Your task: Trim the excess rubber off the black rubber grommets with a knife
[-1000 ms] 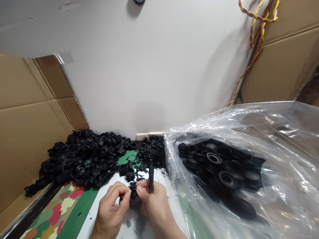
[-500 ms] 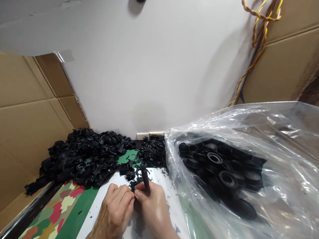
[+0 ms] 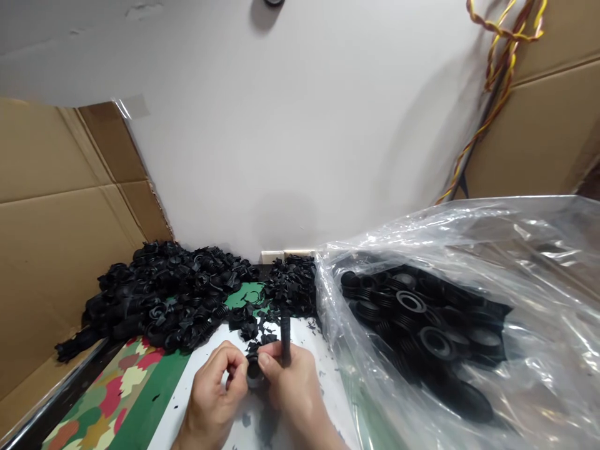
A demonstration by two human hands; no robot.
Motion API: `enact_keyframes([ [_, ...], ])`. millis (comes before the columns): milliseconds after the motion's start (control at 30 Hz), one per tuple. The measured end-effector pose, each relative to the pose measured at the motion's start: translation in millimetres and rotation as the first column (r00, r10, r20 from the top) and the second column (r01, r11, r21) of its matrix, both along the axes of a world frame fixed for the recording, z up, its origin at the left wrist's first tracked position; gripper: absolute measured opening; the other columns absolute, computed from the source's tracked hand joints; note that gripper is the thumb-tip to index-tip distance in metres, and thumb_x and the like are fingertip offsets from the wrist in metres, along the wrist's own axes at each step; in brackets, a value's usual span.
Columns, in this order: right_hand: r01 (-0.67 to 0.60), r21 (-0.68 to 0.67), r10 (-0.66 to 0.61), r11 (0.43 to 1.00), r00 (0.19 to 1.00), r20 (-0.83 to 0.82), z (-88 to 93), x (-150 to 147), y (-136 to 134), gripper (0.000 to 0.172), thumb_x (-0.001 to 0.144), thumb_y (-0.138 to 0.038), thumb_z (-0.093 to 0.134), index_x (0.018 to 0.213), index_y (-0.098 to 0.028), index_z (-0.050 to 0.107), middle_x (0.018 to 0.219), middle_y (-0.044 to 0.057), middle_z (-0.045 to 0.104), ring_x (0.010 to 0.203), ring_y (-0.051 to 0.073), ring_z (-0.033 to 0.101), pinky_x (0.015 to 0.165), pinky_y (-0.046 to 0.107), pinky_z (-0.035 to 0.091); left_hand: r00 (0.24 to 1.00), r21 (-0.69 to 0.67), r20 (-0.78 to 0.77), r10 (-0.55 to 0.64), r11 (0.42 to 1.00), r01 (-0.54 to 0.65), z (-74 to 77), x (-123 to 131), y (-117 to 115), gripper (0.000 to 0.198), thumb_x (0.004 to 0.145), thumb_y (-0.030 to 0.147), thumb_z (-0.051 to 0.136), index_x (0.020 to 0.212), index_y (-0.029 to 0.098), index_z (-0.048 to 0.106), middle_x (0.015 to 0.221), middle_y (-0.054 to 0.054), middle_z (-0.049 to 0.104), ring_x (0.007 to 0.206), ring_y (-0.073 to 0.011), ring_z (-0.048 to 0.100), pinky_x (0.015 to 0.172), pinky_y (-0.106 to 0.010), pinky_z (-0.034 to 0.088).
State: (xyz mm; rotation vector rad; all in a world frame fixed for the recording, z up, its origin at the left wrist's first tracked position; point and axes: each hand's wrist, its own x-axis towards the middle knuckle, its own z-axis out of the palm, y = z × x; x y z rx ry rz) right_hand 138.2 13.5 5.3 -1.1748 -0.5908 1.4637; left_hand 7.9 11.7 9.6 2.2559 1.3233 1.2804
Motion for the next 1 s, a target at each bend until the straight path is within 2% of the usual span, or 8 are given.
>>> enact_keyframes([
  [167, -0.018, -0.018, 0.017, 1.0, 0.999, -0.045, -1.9, 0, 3, 0.032, 0.042, -0.035, 0.077, 0.059, -0.015, 0.059, 0.034, -0.01, 0.039, 0.027, 0.003, 0.028, 0.031, 0.019, 0.018, 0.931, -0.406, 0.365, -0.003, 0.899, 0.163, 1.1, 0, 4, 0.02, 0.083, 0.03, 0.052, 0.066, 0.019, 0.051, 0.059, 0.004, 0.046, 0.054, -0.0121, 0.042, 0.051, -0.022, 0.036],
  [300, -0.027, -0.029, 0.024, 0.999, 0.997, -0.08, -5.1, 0, 4, 0.032, 0.042, -0.035, 0.078, 0.058, -0.015, 0.059, 0.035, -0.009, 0.042, 0.027, 0.002, 0.025, 0.031, 0.019, 0.016, 0.853, -0.482, 0.515, 0.079, 0.85, 0.212, 0.1, -1, 8, 0.028, 0.083, 0.037, 0.053, 0.062, 0.02, 0.047, 0.051, 0.007, 0.038, 0.049, -0.0107, 0.034, 0.049, -0.022, 0.031],
  [433, -0.028, -0.033, 0.024, 0.999, 0.994, -0.11, -4.7, 0, 4, 0.032, 0.042, -0.035, 0.078, 0.057, -0.016, 0.058, 0.035, -0.011, 0.038, 0.028, 0.001, 0.022, 0.031, 0.018, 0.015, 0.826, -0.483, 0.533, 0.183, 0.868, 0.119, 0.6, -5, 12, 0.04, 0.088, 0.04, 0.044, 0.054, 0.022, 0.036, 0.047, 0.007, 0.035, 0.047, -0.0108, 0.031, 0.049, -0.024, 0.03],
  [567, -0.026, -0.018, 0.024, 0.999, 0.993, -0.117, 0.2, 1, 0, 0.03, 0.045, -0.033, 0.079, 0.059, -0.015, 0.059, 0.037, -0.011, 0.039, 0.029, 0.001, 0.024, 0.032, 0.018, 0.016, 0.916, -0.269, 0.381, 0.128, 0.963, -0.023, 7.2, -7, 7, 0.028, 0.085, 0.035, 0.053, 0.061, 0.021, 0.047, 0.058, 0.004, 0.044, 0.054, -0.0135, 0.041, 0.053, -0.025, 0.036],
  [633, -0.009, 0.0, 0.009, 1.0, 0.994, -0.11, 1.8, 1, -2, 0.03, 0.047, -0.032, 0.079, 0.06, -0.014, 0.06, 0.038, -0.01, 0.041, 0.03, 0.002, 0.025, 0.033, 0.018, 0.017, 0.971, -0.042, 0.236, 0.021, 0.999, -0.011, 11.1, -5, 3, 0.009, 0.081, 0.025, 0.058, 0.074, 0.022, 0.055, 0.069, 0.002, 0.051, 0.062, -0.0152, 0.047, 0.059, -0.026, 0.039],
  [700, 0.016, 0.014, -0.015, 1.0, 0.995, -0.101, 1.7, 1, -1, 0.031, 0.046, -0.032, 0.08, 0.061, -0.014, 0.06, 0.038, -0.01, 0.042, 0.03, 0.002, 0.027, 0.033, 0.018, 0.018, 0.998, 0.112, 0.038, -0.057, 0.992, 0.053, 13.6, -4, -1, 0.007, 0.081, 0.017, 0.058, 0.076, 0.022, 0.057, 0.07, 0.002, 0.054, 0.064, -0.0155, 0.049, 0.06, -0.027, 0.039],
  [833, 0.07, 0.009, -0.069, 0.997, 0.992, -0.105, -2.9, 0, 3, 0.04, 0.039, -0.036, 0.083, 0.065, -0.015, 0.061, 0.038, -0.011, 0.043, 0.027, 0.002, 0.026, 0.031, 0.019, 0.016, 0.972, 0.226, -0.235, -0.014, 0.972, 0.069, 15.1, -3, -3, 0.016, 0.083, 0.006, 0.053, 0.077, 0.021, 0.057, 0.067, 0.001, 0.06, 0.061, -0.0156, 0.051, 0.06, -0.029, 0.036],
  [1000, 0.087, 0.013, -0.083, 0.996, 0.981, -0.178, -9.2, -3, 6, 0.047, 0.038, -0.04, 0.084, 0.069, -0.014, 0.061, 0.037, -0.012, 0.038, 0.027, 0.002, 0.027, 0.031, 0.018, 0.016, 0.942, 0.275, -0.336, 0.007, 0.957, 0.091, 18.4, -3, -2, 0.018, 0.085, 0.004, 0.048, 0.081, 0.018, 0.057, 0.069, -0.001, 0.063, 0.061, -0.0168, 0.054, 0.061, -0.031, 0.034],
])
